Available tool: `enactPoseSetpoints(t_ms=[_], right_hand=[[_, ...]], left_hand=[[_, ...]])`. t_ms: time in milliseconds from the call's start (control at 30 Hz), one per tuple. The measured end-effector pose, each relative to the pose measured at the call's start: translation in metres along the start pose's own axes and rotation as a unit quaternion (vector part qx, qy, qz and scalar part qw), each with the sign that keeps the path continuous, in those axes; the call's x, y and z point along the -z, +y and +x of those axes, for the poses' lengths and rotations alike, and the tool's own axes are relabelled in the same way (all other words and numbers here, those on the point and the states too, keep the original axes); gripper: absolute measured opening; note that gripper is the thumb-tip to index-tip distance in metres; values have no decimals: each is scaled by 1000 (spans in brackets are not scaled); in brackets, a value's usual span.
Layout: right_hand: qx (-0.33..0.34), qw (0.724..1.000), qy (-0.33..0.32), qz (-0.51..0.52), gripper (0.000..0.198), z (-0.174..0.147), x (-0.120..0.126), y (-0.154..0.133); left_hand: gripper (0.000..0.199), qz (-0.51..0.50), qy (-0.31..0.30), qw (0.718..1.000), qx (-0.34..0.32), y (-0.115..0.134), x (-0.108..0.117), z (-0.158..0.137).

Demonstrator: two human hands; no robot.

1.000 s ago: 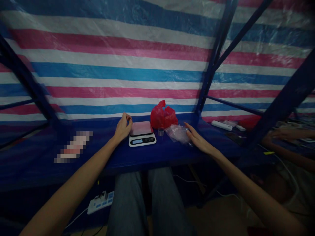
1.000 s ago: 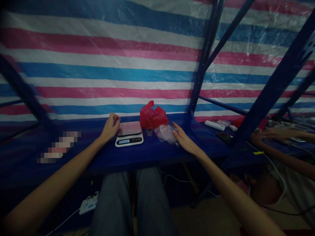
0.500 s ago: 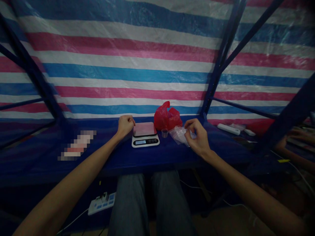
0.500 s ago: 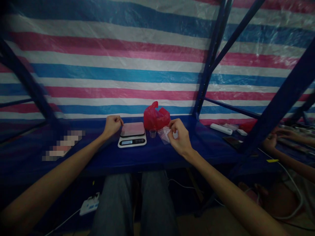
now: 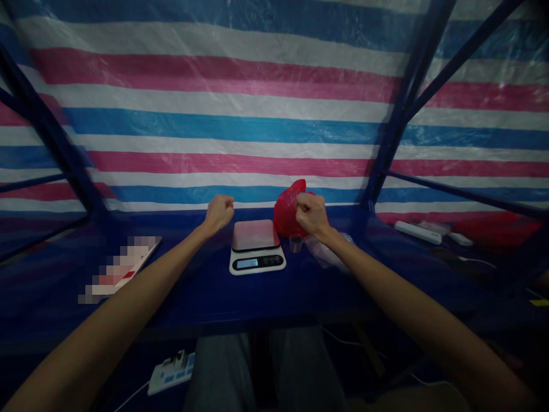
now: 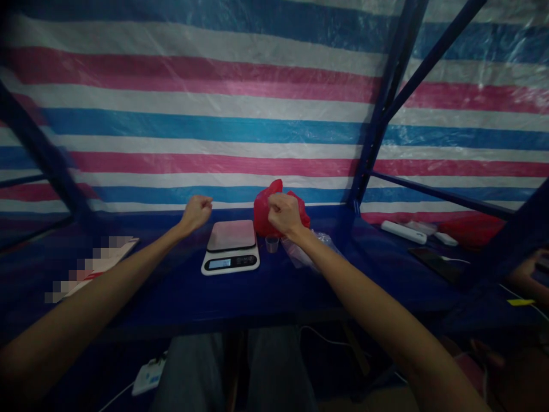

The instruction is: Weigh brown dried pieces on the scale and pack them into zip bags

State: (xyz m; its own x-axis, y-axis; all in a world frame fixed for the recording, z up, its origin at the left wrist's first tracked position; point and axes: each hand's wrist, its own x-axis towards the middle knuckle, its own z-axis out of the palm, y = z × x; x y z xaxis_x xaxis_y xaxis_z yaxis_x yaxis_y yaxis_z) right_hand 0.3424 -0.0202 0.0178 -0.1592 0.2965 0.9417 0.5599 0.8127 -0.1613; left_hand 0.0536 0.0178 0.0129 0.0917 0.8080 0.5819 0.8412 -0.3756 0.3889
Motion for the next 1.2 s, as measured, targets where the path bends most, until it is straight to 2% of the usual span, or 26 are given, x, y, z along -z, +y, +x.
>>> enactPoseSetpoints(t_ms=[200,300,433,633,733,867,933,1200], right_hand=[[-136,986,30,90,24,-16,7,13],[-168,980,17,103,19,-13,12,13],[-174,982,-13,78,18,-10,15,17],[-174,984,-1,50,28,-18,12,26],[-165,985,16,40,29,-22,12,27],[-99,991,80,-30,20,-18,15,27],[-89,990,99,-48,26,-16,16,28],[-140,982,126,-32,65,-14,20,34]], left_hand=[[22,57,-29,998,4,-17,-4,-13],[19,82,-33,996,0,-20,-4,-19],[14,103,-34,994,1,-22,-5,-23],[14,101,-16,995,11,-23,-4,-27],[15,92,-5,996,14,-25,-3,-27],[17,74,6,997,12,-29,-5,-25],[17,64,11,998,8,-30,-5,-25],[19,41,14,999,-1,-27,-5,-25]])
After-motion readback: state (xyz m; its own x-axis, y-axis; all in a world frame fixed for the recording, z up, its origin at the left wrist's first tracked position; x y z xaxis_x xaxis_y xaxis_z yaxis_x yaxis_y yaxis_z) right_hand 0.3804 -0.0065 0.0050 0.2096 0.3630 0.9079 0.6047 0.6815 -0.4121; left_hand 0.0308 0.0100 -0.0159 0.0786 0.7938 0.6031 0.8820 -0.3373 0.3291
